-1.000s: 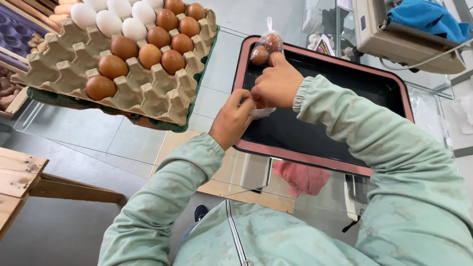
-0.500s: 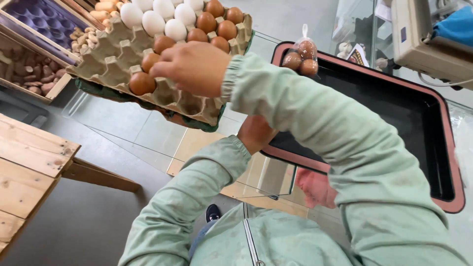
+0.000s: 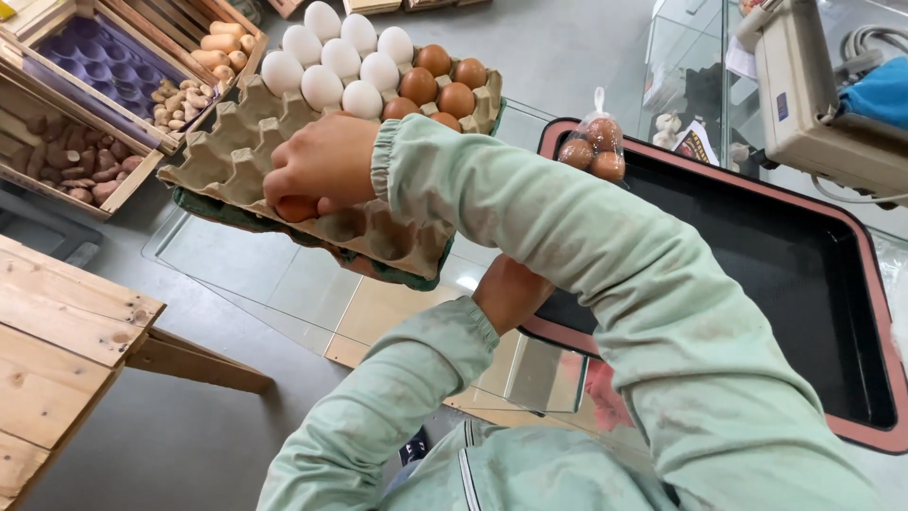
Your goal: The person is taking eggs from a large cardboard tray and placing them into small clear plastic bags, two at a time, and tying the bags.
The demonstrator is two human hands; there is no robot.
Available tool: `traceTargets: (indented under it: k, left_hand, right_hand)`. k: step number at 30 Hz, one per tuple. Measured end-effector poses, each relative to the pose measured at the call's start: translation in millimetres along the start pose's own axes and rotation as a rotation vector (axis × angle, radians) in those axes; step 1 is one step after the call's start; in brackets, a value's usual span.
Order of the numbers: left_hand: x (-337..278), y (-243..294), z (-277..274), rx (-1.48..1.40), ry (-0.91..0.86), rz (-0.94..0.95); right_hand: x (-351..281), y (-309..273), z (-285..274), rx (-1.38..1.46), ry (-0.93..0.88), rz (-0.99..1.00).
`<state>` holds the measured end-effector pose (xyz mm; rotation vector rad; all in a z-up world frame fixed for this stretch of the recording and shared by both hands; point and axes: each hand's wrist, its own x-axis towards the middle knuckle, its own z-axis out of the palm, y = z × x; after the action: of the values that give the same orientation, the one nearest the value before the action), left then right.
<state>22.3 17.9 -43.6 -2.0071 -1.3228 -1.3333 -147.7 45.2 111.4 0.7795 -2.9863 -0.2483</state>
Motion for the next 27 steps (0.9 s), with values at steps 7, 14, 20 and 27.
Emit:
traceTargets:
  k: [7, 14, 20, 27]
  left_hand:
    - [18, 3, -29, -0.27, -0.093, -0.28]
    - [23, 6, -33, -0.339, -0.074, -0.342]
    - [25, 8, -36, -0.347, -0.067, -0.377]
    - [21, 7, -33, -0.467, -0.032, -0.449]
  right_hand:
    - [-99, -26, -97, 0.264, 0.248, 0.011]
    - [-280, -37, -98, 0.158, -0.215, 0.529]
    - [-310, -52, -57, 0.38, -0.248, 0.708]
    - [-307, -52, -23, 0.527, -0.163, 0.705]
